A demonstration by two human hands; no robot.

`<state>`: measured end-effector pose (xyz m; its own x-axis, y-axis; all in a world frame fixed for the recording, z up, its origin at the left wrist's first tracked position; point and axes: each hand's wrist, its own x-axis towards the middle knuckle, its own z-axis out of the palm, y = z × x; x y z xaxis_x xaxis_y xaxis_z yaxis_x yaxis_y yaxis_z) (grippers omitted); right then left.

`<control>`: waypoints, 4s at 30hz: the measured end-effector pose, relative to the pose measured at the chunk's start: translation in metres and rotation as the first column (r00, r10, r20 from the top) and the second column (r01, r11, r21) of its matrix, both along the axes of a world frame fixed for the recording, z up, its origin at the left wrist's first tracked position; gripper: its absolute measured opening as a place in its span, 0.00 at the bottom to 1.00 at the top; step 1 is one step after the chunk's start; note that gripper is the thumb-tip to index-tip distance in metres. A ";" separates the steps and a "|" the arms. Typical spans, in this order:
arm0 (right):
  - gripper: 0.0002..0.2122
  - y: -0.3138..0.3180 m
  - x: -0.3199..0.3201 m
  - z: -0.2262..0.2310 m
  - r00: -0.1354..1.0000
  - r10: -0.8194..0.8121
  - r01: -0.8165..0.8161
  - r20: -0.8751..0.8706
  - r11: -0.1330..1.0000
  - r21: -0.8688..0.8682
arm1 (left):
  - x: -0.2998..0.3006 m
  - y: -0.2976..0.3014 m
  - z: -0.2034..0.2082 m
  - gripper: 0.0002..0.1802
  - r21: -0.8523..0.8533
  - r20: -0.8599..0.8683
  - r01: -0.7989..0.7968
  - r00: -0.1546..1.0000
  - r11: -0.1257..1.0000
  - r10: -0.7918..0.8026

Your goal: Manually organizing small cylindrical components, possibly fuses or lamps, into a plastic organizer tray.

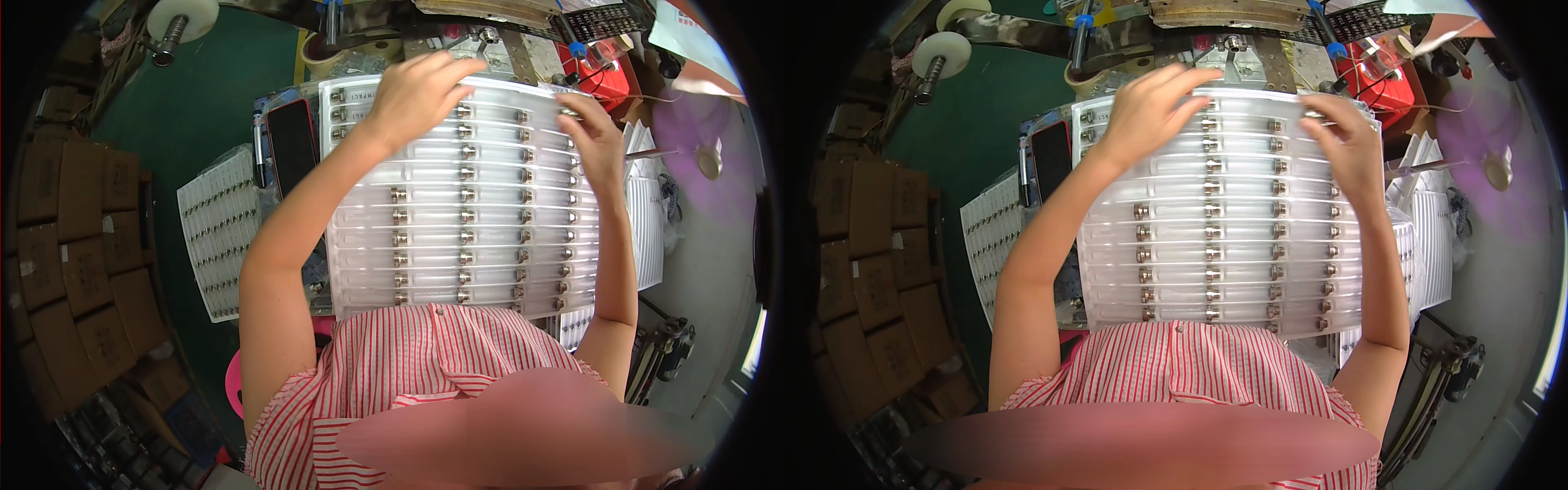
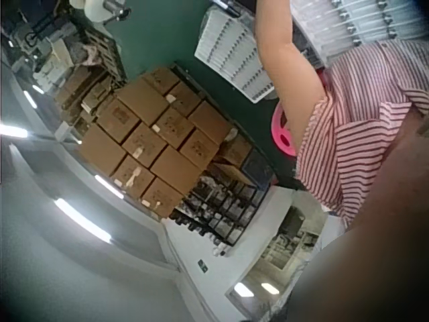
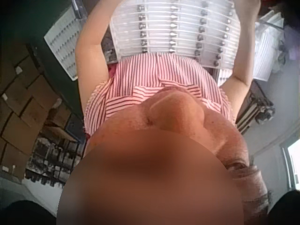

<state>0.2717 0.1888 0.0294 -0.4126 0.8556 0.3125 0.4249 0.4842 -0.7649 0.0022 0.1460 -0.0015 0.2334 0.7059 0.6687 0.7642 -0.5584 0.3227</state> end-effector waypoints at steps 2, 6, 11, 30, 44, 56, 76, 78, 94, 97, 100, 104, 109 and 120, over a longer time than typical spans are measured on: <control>0.12 0.016 0.016 -0.008 0.992 -0.121 0.118 -0.034 0.989 -0.085 | 0.016 0.043 -0.003 0.16 0.130 -0.223 -0.098 0.967 0.987 0.125; 0.12 0.042 -0.012 -0.003 0.960 -0.277 0.264 0.041 0.944 0.198 | 0.025 0.085 -0.003 0.14 0.249 -0.460 -0.205 0.835 0.947 0.302; 0.15 0.069 -0.073 -0.028 0.985 -0.114 0.002 0.127 0.751 0.660 | 0.014 -0.014 0.017 0.09 0.123 0.057 0.004 0.998 0.992 -0.011; 0.26 0.091 -0.100 -0.045 0.977 -0.073 0.020 0.202 0.967 0.252 | -0.049 -0.152 -0.033 0.16 -0.411 0.397 -0.286 0.798 0.866 0.453; 0.28 0.084 -0.102 -0.032 0.955 -0.071 0.055 0.289 0.997 0.062 | -0.049 -0.150 -0.031 0.15 -0.375 0.424 -0.263 0.804 0.889 0.417; 0.18 -0.070 -0.115 -0.021 0.766 0.387 -0.589 0.514 0.742 0.319 | -0.059 -0.142 -0.029 0.19 -0.264 0.146 -0.451 0.855 0.852 0.498; 0.13 -0.021 -0.050 0.003 0.924 0.265 -0.331 -0.275 0.916 -0.228 | -0.010 -0.047 0.015 0.23 -0.200 0.225 -0.028 0.972 0.979 0.074; 0.14 -0.001 -0.025 0.003 0.976 0.084 -0.124 -0.199 0.972 -0.201 | -0.005 0.002 0.001 0.19 -0.020 -0.002 -0.034 0.999 0.999 0.034; 0.21 0.084 -0.101 -0.047 0.965 -0.182 0.023 0.188 0.775 0.632 | -0.022 -0.112 -0.012 0.15 -0.050 0.186 -0.188 0.963 0.981 0.195; 0.25 0.084 -0.104 -0.039 0.957 -0.189 0.089 0.218 0.912 0.401 | -0.031 -0.147 -0.008 0.15 -0.207 0.276 -0.313 0.890 0.927 0.362; 0.27 0.089 -0.104 -0.044 0.951 -0.166 0.096 0.261 0.961 0.261 | -0.037 -0.159 -0.014 0.16 -0.219 0.331 -0.392 0.832 0.894 0.446; 0.24 0.093 -0.104 -0.049 0.971 -0.110 0.023 0.211 0.926 0.376 | -0.039 -0.161 -0.020 0.16 -0.219 0.375 -0.401 0.807 0.889 0.456; 0.26 0.093 -0.101 -0.045 0.972 -0.097 0.051 0.215 0.976 0.213 | -0.037 -0.161 -0.018 0.16 -0.200 0.392 -0.382 0.813 0.903 0.430; 0.24 0.093 -0.101 -0.045 0.980 -0.086 0.045 0.181 0.975 0.217 | -0.036 -0.162 -0.017 0.17 -0.221 0.384 -0.393 0.806 0.893 0.450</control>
